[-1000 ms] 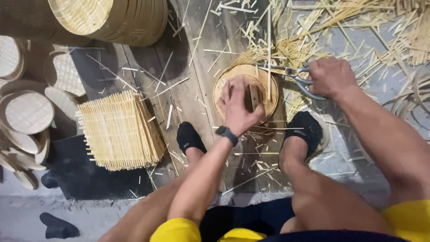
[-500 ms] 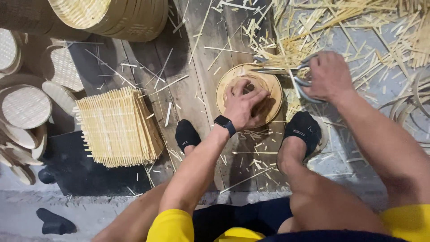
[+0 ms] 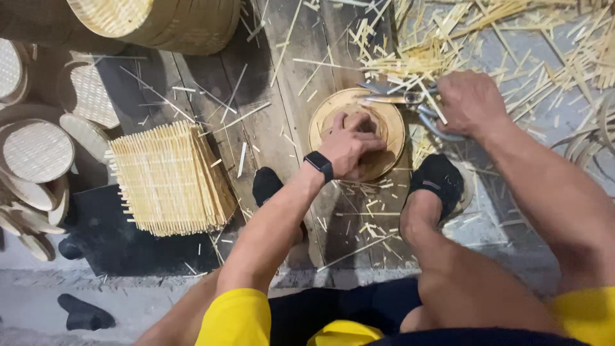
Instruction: The recorder is assembling and trimming bamboo steamer baskets by placing woven bases into circular bamboo frames and trimming excess bamboo strips with scissors.
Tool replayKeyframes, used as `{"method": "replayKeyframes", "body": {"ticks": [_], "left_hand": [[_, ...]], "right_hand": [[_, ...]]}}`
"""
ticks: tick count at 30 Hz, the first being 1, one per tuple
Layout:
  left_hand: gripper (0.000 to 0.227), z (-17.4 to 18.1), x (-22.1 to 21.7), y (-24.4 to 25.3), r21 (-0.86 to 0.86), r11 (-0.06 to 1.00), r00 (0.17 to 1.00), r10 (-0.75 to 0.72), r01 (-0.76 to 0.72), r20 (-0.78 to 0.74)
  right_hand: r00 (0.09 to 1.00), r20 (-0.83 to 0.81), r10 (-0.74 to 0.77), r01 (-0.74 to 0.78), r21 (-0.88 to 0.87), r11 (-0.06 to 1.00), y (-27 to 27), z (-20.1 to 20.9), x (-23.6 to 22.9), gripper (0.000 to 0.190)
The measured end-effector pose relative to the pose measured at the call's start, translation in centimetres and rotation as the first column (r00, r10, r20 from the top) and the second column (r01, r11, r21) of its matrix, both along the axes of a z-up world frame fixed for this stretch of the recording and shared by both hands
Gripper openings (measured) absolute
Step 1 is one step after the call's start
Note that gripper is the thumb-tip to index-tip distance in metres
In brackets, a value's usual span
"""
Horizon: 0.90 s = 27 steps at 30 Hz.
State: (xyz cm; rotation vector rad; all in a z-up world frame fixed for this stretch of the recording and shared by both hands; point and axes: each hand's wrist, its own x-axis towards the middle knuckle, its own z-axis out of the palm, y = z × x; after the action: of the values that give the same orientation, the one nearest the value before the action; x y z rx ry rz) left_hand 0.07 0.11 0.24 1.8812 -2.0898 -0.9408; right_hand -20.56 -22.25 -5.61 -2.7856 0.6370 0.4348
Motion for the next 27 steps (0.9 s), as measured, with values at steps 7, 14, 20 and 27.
{"method": "replayKeyframes", "body": {"ticks": [7, 14, 20, 27], "left_hand": [[0.045, 1.7, 0.4, -0.9, -0.009, 1.0, 0.997, -0.006, 0.005, -0.071], [0.037, -10.5, 5.5, 0.7, -0.027, 0.532, 0.532, 0.845, -0.847, -0.053], [0.044, -9.3, 5.0, -3.1, 0.449, 0.525, 0.429, 0.851, -0.723, -0.304], [0.034, -10.7, 2.5, -4.4, 0.198, 0.522, 0.481, 0.848, -0.83, -0.221]], "right_hand": [[0.96, -0.158, -0.233, 0.26, 0.177, 0.949, -1.6, 0.1, -1.5, 0.035], [0.926, 0.241, -0.291, 0.377, -0.526, 0.763, -3.2, -12.0, -10.4, 0.092], [0.705, 0.058, -0.707, 0.359, 0.83, 0.427, 5.5, -6.9, -2.8, 0.037], [0.594, -0.123, -0.795, 0.546, 0.787, 0.286, 7.5, -5.2, -0.8, 0.022]]}}
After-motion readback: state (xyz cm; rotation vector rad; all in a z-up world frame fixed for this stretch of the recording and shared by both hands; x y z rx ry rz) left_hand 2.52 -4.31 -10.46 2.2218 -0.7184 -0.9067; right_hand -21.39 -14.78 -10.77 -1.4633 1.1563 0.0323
